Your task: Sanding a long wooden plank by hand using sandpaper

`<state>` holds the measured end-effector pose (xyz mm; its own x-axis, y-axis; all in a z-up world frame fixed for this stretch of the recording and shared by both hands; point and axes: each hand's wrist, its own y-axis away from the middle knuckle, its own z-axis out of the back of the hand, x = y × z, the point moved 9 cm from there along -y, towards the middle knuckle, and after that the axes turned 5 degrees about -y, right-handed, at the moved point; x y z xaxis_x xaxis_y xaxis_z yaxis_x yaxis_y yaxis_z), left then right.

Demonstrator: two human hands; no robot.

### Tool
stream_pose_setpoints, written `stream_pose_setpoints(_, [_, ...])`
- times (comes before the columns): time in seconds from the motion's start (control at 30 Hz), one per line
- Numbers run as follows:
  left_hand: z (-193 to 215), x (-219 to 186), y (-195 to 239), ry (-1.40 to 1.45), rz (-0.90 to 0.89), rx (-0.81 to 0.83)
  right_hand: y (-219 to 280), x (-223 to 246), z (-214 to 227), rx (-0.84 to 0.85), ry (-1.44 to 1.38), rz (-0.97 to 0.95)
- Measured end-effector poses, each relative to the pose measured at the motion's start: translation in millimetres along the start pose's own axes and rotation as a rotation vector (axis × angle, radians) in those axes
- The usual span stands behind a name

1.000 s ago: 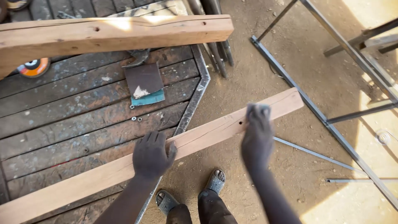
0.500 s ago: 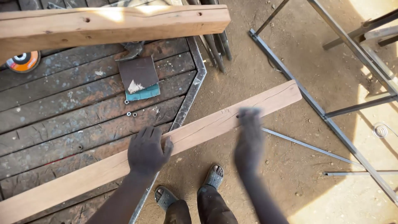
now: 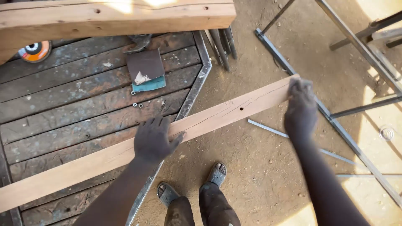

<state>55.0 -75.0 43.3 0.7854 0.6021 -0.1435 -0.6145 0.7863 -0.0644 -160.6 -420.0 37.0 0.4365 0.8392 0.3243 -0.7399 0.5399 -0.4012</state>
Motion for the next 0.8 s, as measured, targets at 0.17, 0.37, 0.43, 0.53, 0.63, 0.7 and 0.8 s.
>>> stream_pose_setpoints(0.17, [-1.2,3.3,2.7,0.031,0.014,-0.046,42.2,186.9,-12.3,-0.062,-0.155,0.122])
stream_pose_setpoints(0.37, [-6.0,4.2,13.0,0.012,0.2,-0.183,38.2,216.0,-19.1,0.2,-0.406,0.224])
stream_pose_setpoints(0.43, [-2.2,3.1,16.3,0.07,0.237,-0.202,39.5,208.6,-16.4,0.205,-0.427,0.27])
stream_pose_setpoints(0.53, [17.0,8.2,42.8,0.167,0.273,-0.281,46.6,191.3,-39.1,0.27,-0.359,0.197])
stream_pose_setpoints(0.63, [20.5,29.6,55.7,0.231,0.297,-0.297,39.3,167.7,-70.6,0.298,-0.214,0.051])
stream_pose_setpoints(0.7, [21.3,52.2,73.4,0.267,0.351,-0.237,36.2,174.3,-72.3,0.304,-0.164,0.034])
stream_pose_setpoints(0.8, [32.1,116.3,95.2,0.285,0.453,-0.272,28.9,197.2,-86.6,0.375,-0.162,-0.089])
